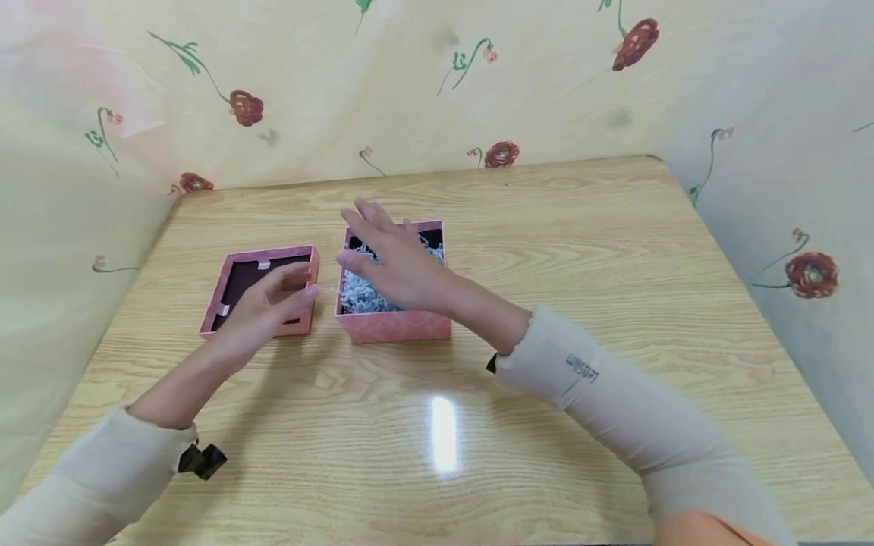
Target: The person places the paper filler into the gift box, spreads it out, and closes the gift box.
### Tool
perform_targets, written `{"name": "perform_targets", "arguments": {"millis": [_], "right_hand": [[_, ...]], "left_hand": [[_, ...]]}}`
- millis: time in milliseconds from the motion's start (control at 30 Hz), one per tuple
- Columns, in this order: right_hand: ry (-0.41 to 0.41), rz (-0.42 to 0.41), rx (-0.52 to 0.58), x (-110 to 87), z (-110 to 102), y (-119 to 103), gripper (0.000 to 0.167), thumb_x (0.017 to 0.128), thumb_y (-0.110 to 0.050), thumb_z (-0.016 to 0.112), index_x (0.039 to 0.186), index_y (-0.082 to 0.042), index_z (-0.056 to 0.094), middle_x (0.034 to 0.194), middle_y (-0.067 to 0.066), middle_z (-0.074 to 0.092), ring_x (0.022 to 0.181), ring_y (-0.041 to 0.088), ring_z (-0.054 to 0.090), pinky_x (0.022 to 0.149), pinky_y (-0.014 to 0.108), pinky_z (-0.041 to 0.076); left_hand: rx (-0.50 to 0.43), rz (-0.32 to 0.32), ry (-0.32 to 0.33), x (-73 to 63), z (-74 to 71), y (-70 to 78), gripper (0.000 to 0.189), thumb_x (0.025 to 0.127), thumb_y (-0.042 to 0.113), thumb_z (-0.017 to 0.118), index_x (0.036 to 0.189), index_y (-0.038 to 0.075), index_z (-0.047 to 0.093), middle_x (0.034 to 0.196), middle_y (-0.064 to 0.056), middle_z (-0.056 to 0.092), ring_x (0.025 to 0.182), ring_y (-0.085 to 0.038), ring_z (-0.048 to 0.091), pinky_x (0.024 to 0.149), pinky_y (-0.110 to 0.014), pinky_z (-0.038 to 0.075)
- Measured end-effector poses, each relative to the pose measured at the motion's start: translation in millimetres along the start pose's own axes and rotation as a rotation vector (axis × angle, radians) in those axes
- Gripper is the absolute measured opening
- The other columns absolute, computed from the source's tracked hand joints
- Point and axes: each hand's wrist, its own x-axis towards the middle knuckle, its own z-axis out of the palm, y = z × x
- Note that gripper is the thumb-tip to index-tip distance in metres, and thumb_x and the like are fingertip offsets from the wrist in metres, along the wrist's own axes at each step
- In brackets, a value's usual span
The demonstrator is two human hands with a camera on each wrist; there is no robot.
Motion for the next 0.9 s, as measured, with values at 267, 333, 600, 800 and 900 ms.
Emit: {"name": "perform_targets", "arguments": {"millis": [267, 333, 600, 800, 900], "right_hand": [[-0.011, 0.051, 0.086, 4.8, 11, -6, 0.067, 0.100, -0.052, 0.037, 0.155, -0.031, 0.004, 0.159, -0.016, -0.006, 0.146, 0.014, 0.000, 0.117, 0.051, 0.009], [-0.018, 0.048, 0.119, 6.1, 13, -9, 0.066, 0.100, -0.052, 0.037, 0.154, -0.032, 0.005, 0.159, -0.017, -0.003, 0.146, 0.011, 0.001, 0.118, 0.047, 0.010], [0.002, 0.095, 0.360, 14.4, 24, -33, 0.069, 0.099, -0.053, 0.041, 0.154, -0.034, 0.005, 0.158, -0.016, 0.010, 0.144, 0.004, 0.014, 0.116, 0.040, 0.020], [0.075, 0.126, 0.430, 24.6, 35, -52, 0.072, 0.099, -0.049, 0.046, 0.156, -0.026, 0.010, 0.158, -0.007, 0.020, 0.139, 0.011, 0.033, 0.110, 0.040, 0.033], [0.084, 0.129, 0.400, 30.8, 39, -58, 0.071, 0.099, -0.049, 0.046, 0.155, -0.023, 0.012, 0.158, -0.004, 0.020, 0.131, 0.012, 0.043, 0.106, 0.040, 0.038]], "left_hand": [[0.068, -0.122, 0.109, 1.9, -35.0, 4.0, 0.072, 0.095, 0.052, 0.050, 0.150, 0.009, 0.031, 0.150, -0.014, 0.035, 0.139, -0.031, 0.029, 0.113, -0.049, 0.024], [0.082, -0.162, 0.124, 2.5, -43.6, 4.2, 0.075, 0.095, 0.056, 0.048, 0.151, 0.010, 0.030, 0.151, -0.014, 0.033, 0.141, -0.032, 0.026, 0.114, -0.052, 0.022], [0.124, -0.294, 0.121, 8.1, -79.8, -6.9, 0.084, 0.095, 0.062, 0.039, 0.154, 0.007, 0.016, 0.154, -0.023, 0.023, 0.139, -0.042, 0.025, 0.109, -0.060, 0.025], [0.338, -0.319, 0.039, 11.0, -105.2, -19.6, 0.094, 0.094, 0.067, 0.030, 0.151, -0.005, 0.011, 0.153, -0.031, 0.015, 0.138, -0.050, 0.019, 0.106, -0.065, 0.024], [0.440, -0.322, -0.017, 10.3, -113.3, -23.9, 0.095, 0.094, 0.067, 0.027, 0.149, -0.010, 0.013, 0.150, -0.035, 0.018, 0.134, -0.054, 0.021, 0.105, -0.064, 0.027]]}}
